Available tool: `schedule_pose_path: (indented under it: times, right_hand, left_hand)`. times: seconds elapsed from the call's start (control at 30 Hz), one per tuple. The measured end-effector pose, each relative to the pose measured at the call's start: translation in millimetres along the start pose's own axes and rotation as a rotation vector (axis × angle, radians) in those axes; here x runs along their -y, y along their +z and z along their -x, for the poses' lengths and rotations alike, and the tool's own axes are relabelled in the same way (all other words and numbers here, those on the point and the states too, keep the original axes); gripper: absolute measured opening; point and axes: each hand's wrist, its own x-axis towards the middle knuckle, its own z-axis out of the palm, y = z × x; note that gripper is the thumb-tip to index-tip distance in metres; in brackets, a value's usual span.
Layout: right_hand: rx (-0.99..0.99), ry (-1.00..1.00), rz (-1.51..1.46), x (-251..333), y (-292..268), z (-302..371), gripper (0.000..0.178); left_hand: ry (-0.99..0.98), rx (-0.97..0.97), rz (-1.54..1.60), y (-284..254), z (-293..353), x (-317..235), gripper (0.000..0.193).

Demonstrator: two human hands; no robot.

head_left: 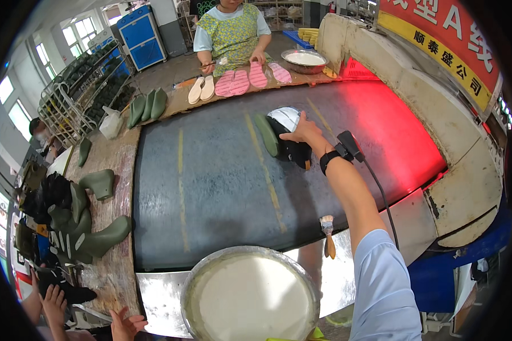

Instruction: Applying white glue to the soles of black shoes using a brush on a factory production line.

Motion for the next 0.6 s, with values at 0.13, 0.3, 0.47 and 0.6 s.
schedule_pose_path:
  times: [0.13,0.3,0.47,0.6]
  right_hand:
    - [-0.146,-0.070,-0.028,-18.0,-5.9,9.1,0.118]
    - [-0.286,-0.156,-0.019,-49.5,-49.9,64.0,0.072]
    - [-0.021,-0.513,0.333,-123.1,-9.9,202.5,0.045]
    - [-0.174,-1.078,0.743,-157.7,36.4,249.6,0.044]
  left_hand:
    - [-0.019,-0.023,0.045,-4.2,4.3,5.5,0.078]
    - [0.103,-0.071,0.048,-0.1,6.1,5.2,0.074]
    - [0.172,-0.003,0.080,-22.9,15.7,14.8,0.074]
    - [0.134,0.076,0.000,-19.1,-1.3,-1.7,0.074]
